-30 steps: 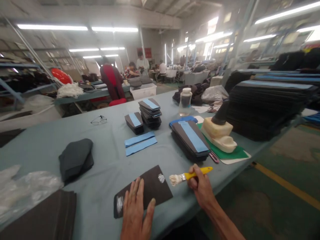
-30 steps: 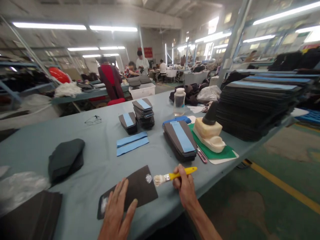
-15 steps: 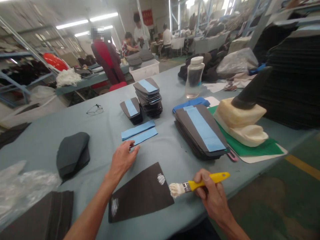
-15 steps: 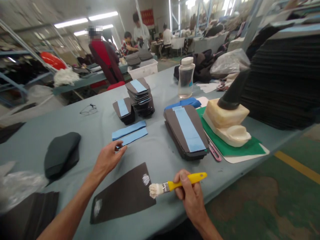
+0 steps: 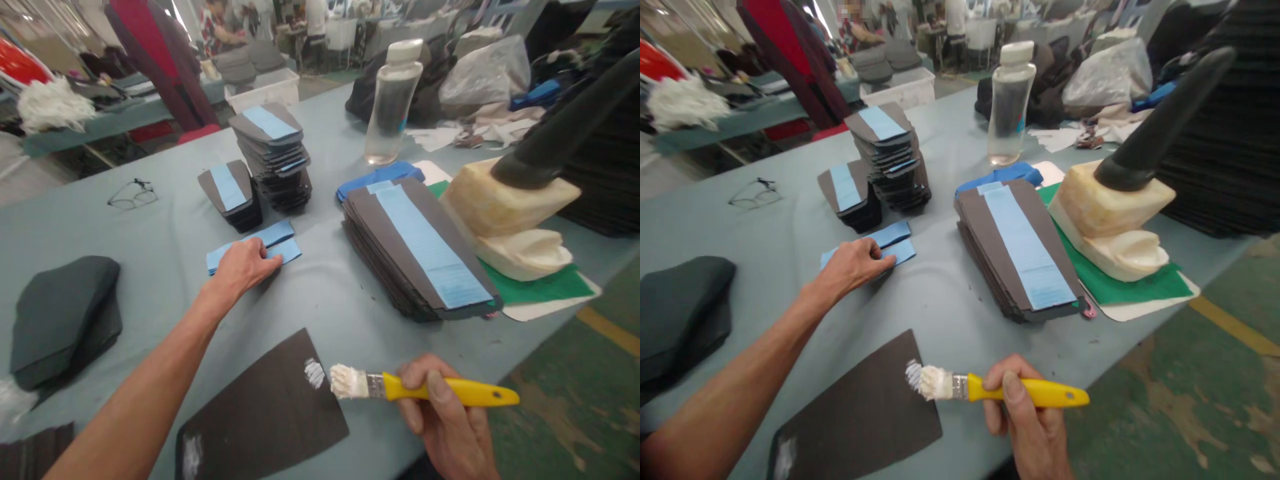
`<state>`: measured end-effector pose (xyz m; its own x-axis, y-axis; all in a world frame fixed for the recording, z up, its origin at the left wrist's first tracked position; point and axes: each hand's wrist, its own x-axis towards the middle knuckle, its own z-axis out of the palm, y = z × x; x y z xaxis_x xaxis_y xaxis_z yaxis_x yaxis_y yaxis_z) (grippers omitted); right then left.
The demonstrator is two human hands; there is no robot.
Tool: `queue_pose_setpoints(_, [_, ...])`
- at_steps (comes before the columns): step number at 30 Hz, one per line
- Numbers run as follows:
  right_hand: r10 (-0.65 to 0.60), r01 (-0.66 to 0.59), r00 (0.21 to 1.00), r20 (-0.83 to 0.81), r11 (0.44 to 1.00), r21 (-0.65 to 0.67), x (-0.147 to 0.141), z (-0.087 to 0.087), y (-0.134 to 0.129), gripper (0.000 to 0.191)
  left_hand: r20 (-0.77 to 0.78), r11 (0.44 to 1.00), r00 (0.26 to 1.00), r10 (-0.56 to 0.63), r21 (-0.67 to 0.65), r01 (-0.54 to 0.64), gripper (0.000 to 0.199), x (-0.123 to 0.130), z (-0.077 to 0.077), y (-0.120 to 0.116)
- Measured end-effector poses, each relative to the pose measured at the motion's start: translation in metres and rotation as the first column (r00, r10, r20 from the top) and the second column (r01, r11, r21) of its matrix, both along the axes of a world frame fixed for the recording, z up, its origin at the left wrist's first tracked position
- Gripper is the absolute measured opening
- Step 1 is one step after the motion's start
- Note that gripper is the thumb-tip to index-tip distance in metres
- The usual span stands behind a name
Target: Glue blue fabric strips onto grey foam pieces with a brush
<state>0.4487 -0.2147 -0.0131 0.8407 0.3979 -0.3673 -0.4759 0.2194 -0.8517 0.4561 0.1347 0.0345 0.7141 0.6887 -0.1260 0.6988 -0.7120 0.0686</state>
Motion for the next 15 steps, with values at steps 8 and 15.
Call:
queue_pose_setpoints(8, [-0.002, -0.023, 0.900, 0.435, 0.998, 0.050, 0.020, 0.024, 0.030, 0.034, 0.069, 0.995, 0.997, -0.031, -0.097, 0.037, 0.015, -0.001, 0.007, 0.007])
queue_pose_setpoints(15, [0.102, -0.099, 0.748, 0.656, 0.994, -0.041, 0.042, 0.037, 0.077, 0.020, 0.111, 0.967, 0.994, -0.012, -0.251, 0.040, 0.021, -0.008, 0.014, 0.011])
